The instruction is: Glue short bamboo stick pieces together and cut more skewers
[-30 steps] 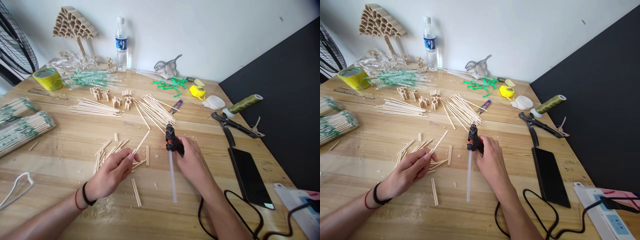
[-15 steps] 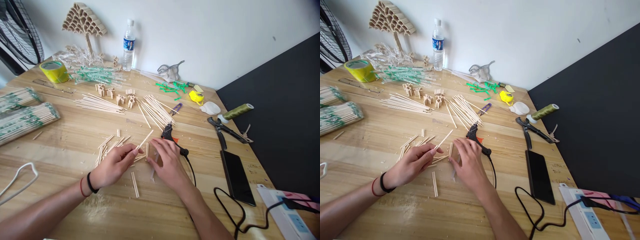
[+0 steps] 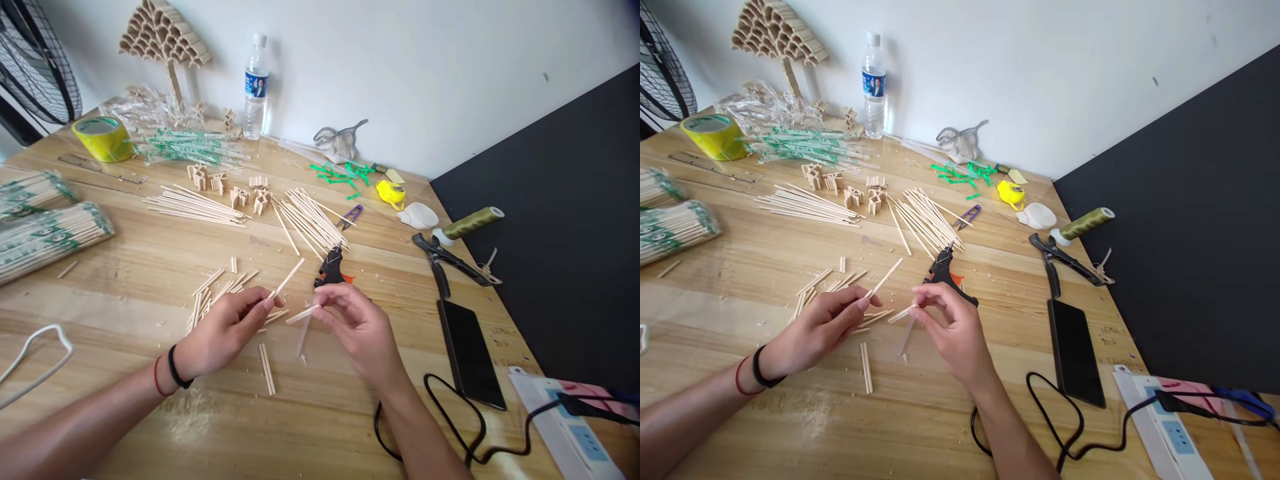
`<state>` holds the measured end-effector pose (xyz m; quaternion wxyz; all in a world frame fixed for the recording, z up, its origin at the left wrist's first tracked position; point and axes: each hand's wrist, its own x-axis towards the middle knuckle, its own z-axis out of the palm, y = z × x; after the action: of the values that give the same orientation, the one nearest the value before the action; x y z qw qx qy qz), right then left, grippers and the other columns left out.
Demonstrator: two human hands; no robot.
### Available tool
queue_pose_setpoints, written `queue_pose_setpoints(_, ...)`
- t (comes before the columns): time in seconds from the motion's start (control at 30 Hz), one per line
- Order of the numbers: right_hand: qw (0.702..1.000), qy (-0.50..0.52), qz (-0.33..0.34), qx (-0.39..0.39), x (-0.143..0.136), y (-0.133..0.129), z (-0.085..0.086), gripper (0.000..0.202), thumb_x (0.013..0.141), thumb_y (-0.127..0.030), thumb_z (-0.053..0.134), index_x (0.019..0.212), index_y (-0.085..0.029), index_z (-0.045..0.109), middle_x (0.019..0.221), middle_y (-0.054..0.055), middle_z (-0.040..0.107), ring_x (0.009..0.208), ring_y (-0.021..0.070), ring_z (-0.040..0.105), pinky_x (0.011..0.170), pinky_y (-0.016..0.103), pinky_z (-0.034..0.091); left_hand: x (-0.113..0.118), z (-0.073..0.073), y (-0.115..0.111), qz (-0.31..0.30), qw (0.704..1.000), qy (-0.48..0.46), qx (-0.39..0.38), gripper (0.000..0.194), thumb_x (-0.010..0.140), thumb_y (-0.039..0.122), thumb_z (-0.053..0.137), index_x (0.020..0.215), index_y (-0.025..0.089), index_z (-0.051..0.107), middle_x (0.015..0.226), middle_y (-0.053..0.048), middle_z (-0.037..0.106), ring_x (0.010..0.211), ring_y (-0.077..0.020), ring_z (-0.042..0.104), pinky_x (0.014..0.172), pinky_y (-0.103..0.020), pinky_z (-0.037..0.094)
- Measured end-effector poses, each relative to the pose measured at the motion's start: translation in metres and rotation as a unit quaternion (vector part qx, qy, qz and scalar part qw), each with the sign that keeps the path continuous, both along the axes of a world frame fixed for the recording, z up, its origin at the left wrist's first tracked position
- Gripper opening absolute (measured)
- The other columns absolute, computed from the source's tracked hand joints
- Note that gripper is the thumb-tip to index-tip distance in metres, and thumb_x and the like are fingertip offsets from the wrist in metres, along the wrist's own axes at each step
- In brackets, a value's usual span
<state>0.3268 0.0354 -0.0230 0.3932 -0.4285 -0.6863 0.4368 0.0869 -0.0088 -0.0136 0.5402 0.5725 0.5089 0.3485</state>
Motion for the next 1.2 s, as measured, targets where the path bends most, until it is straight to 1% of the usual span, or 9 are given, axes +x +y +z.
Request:
queue_pose_setpoints(0.07,0.998,0.060,-0.002,-0.021,0.002,-0.001,0.005,0.011,0.090,-0.023,0.080,0.100,-0.023,0.075,0.091,0.002,0.073,0.087,0.0174,0.074,0.080,0.028,0.063,0.000,0.001,0.000,-0.009,1.000,-0.008,-0.007,0.044,0.109,0.048,0.046,0.118,0.014,0.071,0.058,0.008,0.039,0.049,-0.0103,0.035,0.045,-0.022,0.026)
queue_pose_setpoints(0.13,0.996,0.087,0.006,-0.014,0.004,-0.002,0.011,0.008,0.089,-0.020,0.081,0.095,-0.024,0.077,0.091,0.002,0.073,0.087,0.0164,0.073,0.078,0.026,0.063,-0.001,0.002,0.001,-0.027,1.000,-0.007,-0.001,0.043,0.109,0.047,0.046,0.117,0.013,0.071,0.058,0.008,0.041,0.050,-0.0103,0.037,0.046,-0.022,0.027)
queue_pose_setpoints(0.27,0.995,0.096,0.031,0.011,0.006,-0.003,0.017,0.010,0.089,-0.015,0.080,0.093,-0.024,0.079,0.089,0.004,0.072,0.088,0.0178,0.071,0.080,0.029,0.063,-0.002,0.004,0.001,-0.059,0.998,0.018,0.024,0.039,0.109,0.044,0.046,0.104,0.014,0.072,0.066,0.004,0.049,0.057,-0.0108,0.042,0.051,-0.022,0.032)
queue_pose_setpoints(0.43,0.994,0.103,0.042,0.023,0.009,-0.002,0.019,0.014,0.090,-0.010,0.078,0.090,-0.024,0.079,0.088,0.004,0.072,0.085,0.0182,0.070,0.076,0.030,0.062,0.000,0.007,0.000,-0.086,0.995,0.042,0.033,0.032,0.109,0.036,0.045,0.104,0.016,0.070,0.070,0.003,0.053,0.060,-0.0118,0.044,0.055,-0.022,0.036)
queue_pose_setpoints(0.6,0.993,0.103,0.052,0.029,0.011,-0.002,0.018,0.021,0.090,-0.004,0.076,0.092,-0.025,0.080,0.091,0.003,0.073,0.086,0.0172,0.071,0.076,0.029,0.062,0.002,0.006,0.000,-0.093,0.991,0.071,0.061,0.029,0.109,0.033,0.047,0.107,0.017,0.072,0.078,0.001,0.062,0.068,-0.0134,0.052,0.064,-0.024,0.041)
queue_pose_setpoints(0.77,0.993,0.074,0.058,0.076,0.011,-0.005,0.020,0.026,0.089,-0.001,0.075,0.093,-0.026,0.081,0.092,0.003,0.075,0.085,0.0186,0.073,0.073,0.031,0.062,0.003,0.003,-0.001,-0.097,0.990,0.074,0.068,0.027,0.107,0.032,0.051,0.098,0.018,0.072,0.074,0.001,0.061,0.066,-0.0139,0.052,0.063,-0.024,0.040)
queue_pose_setpoints(0.97,0.983,0.023,0.049,0.173,0.012,-0.007,0.024,0.034,0.087,0.004,0.074,0.099,-0.027,0.080,0.094,0.004,0.076,0.085,0.0204,0.073,0.074,0.035,0.061,0.005,0.003,-0.005,-0.092,0.987,0.098,0.085,0.030,0.109,0.034,0.051,0.095,0.018,0.072,0.073,0.001,0.061,0.064,-0.0130,0.051,0.062,-0.024,0.039)
queue_pose_setpoints(1.1,0.983,0.027,0.030,0.180,0.012,-0.008,0.020,0.037,0.085,0.006,0.075,0.103,-0.026,0.079,0.095,0.003,0.077,0.088,0.0205,0.074,0.076,0.035,0.061,0.005,0.002,-0.007,-0.090,0.984,0.111,0.102,0.031,0.110,0.036,0.051,0.098,0.017,0.073,0.073,0.001,0.061,0.064,-0.0126,0.051,0.062,-0.024,0.038)
queue_pose_setpoints(1.2,0.983,0.048,0.014,0.179,0.012,-0.009,0.018,0.041,0.084,0.007,0.077,0.108,-0.026,0.078,0.094,0.004,0.078,0.089,0.0213,0.074,0.078,0.037,0.062,0.005,0.004,-0.008,-0.097,0.983,0.114,0.110,0.033,0.109,0.038,0.053,0.093,0.016,0.072,0.069,0.002,0.057,0.060,-0.0116,0.047,0.059,-0.024,0.036)
